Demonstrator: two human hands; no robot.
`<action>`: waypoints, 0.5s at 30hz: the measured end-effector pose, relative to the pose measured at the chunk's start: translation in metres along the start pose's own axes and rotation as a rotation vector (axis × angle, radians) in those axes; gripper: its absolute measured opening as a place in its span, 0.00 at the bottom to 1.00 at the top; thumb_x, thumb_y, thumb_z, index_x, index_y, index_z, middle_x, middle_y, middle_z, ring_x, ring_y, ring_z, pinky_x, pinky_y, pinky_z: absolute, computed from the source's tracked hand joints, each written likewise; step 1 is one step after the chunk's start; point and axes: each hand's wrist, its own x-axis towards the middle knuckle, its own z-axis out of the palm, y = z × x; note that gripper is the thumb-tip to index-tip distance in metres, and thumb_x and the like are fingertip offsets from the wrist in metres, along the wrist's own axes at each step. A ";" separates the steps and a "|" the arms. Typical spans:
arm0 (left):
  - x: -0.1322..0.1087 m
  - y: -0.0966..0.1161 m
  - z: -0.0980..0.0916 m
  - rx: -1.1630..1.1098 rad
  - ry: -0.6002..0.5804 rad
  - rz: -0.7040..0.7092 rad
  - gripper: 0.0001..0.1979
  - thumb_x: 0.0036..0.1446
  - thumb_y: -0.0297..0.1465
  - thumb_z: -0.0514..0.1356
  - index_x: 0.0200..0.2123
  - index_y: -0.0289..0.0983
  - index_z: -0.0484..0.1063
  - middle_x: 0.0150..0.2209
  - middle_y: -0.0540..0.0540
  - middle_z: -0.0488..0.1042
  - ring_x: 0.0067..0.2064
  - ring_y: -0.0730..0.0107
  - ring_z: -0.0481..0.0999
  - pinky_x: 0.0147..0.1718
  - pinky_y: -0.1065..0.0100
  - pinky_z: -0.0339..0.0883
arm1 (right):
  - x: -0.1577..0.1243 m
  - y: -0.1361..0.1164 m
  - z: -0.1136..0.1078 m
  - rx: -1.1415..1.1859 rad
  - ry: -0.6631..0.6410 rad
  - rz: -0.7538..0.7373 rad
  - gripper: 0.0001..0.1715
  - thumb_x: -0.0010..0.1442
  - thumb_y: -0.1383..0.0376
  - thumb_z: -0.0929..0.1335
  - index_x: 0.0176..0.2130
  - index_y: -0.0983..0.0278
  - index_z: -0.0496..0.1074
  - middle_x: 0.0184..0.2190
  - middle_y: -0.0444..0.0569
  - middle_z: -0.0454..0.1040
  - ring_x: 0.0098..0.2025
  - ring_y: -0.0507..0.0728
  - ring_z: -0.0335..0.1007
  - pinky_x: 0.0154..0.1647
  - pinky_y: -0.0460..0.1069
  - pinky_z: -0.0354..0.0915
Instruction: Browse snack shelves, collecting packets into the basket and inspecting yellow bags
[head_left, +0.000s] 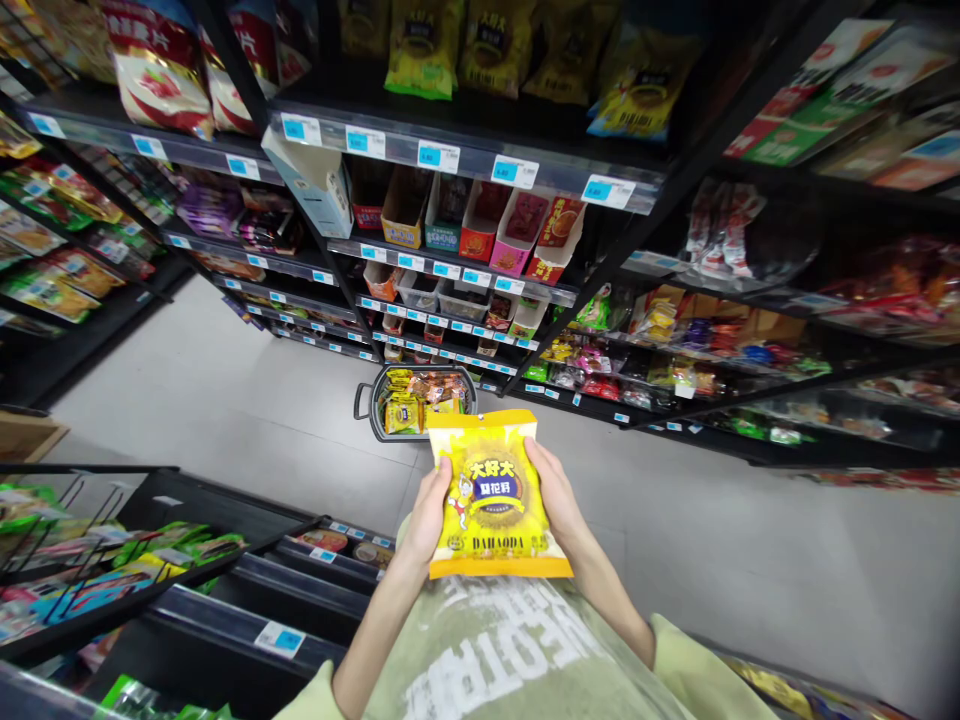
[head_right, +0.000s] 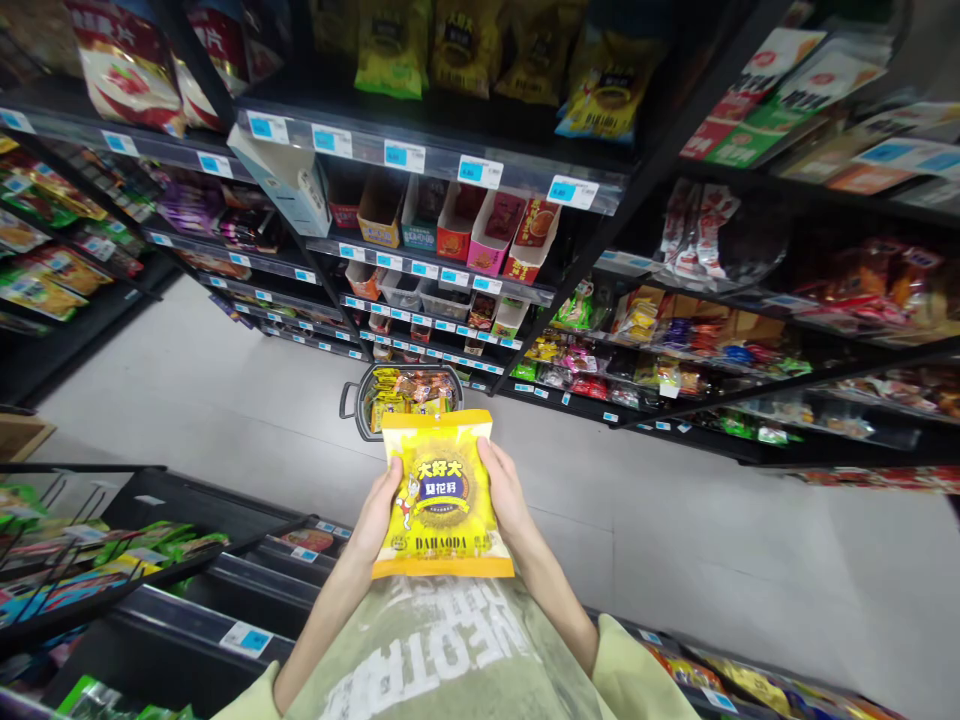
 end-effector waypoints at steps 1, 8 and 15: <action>0.000 0.000 0.000 0.003 -0.002 0.002 0.31 0.55 0.52 0.68 0.48 0.31 0.78 0.47 0.36 0.82 0.51 0.46 0.81 0.51 0.55 0.75 | 0.000 0.000 0.000 0.001 -0.001 0.002 0.30 0.51 0.41 0.75 0.40 0.61 0.80 0.41 0.50 0.83 0.45 0.67 0.78 0.43 0.55 0.74; 0.001 0.000 0.000 0.011 0.001 0.009 0.31 0.53 0.53 0.68 0.48 0.31 0.79 0.46 0.36 0.82 0.52 0.46 0.80 0.52 0.55 0.74 | 0.000 0.001 -0.001 -0.018 0.017 -0.002 0.30 0.51 0.40 0.74 0.40 0.60 0.80 0.42 0.50 0.83 0.46 0.67 0.78 0.44 0.55 0.74; 0.002 0.000 0.001 0.001 -0.008 0.008 0.30 0.55 0.52 0.67 0.49 0.32 0.78 0.48 0.37 0.82 0.53 0.46 0.80 0.52 0.55 0.75 | -0.001 0.000 -0.001 -0.014 0.006 -0.005 0.30 0.51 0.40 0.75 0.40 0.60 0.80 0.42 0.50 0.83 0.45 0.66 0.78 0.44 0.54 0.74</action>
